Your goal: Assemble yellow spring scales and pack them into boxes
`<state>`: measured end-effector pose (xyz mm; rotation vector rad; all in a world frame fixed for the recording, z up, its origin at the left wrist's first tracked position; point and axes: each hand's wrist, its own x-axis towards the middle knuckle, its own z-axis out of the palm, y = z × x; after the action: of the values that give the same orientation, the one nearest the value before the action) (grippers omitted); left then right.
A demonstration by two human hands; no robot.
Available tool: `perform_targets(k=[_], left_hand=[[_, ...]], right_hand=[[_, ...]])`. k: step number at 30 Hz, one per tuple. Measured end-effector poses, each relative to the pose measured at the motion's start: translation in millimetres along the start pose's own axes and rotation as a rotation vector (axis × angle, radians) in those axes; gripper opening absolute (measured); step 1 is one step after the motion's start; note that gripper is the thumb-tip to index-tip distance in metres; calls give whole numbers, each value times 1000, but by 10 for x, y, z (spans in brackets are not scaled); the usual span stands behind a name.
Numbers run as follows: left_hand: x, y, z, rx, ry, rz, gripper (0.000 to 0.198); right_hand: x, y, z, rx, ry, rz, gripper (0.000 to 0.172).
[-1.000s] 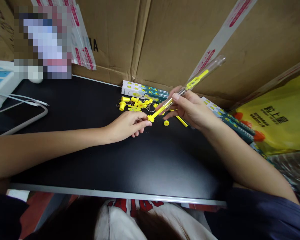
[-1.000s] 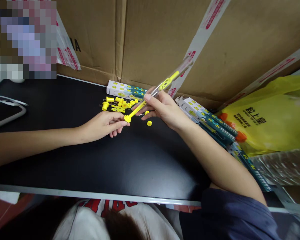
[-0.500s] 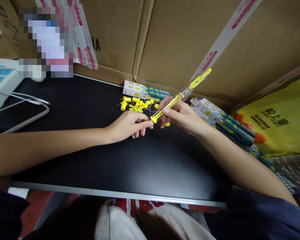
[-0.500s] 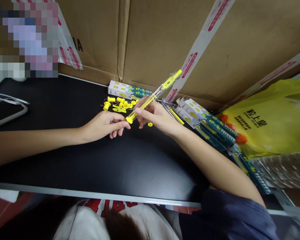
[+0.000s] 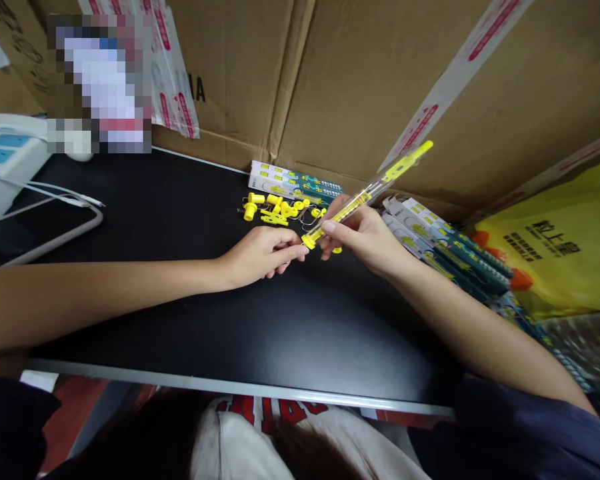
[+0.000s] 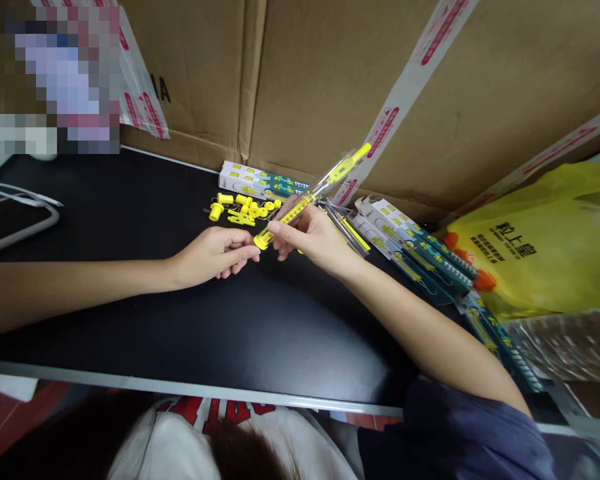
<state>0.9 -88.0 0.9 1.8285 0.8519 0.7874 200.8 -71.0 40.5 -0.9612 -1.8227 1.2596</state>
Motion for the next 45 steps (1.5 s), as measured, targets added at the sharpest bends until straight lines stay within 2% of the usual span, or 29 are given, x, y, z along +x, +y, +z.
perform_targets(k=[10,17,21,24,32,45], left_hand=[[-11,7,21,-96,-22,-7,23],[34,-46,18,-231,-106,14,20],[58,-57,18,-450,-172,-75,21],[67,-39,22,-548,-173,-149,20],[75,19,0,-586,-188,-198,17],[82,-63,-12,-536,-255,-111,30]], right_hand=[[-4,-6,19,7,4,-10,42],[3,20,3,29,-7,12,41],[2,40,-15,60,15,2,39],[2,54,-21,86,22,14,38],[-13,51,-16,106,7,-13,34],[-14,64,12,199,-99,16,36]])
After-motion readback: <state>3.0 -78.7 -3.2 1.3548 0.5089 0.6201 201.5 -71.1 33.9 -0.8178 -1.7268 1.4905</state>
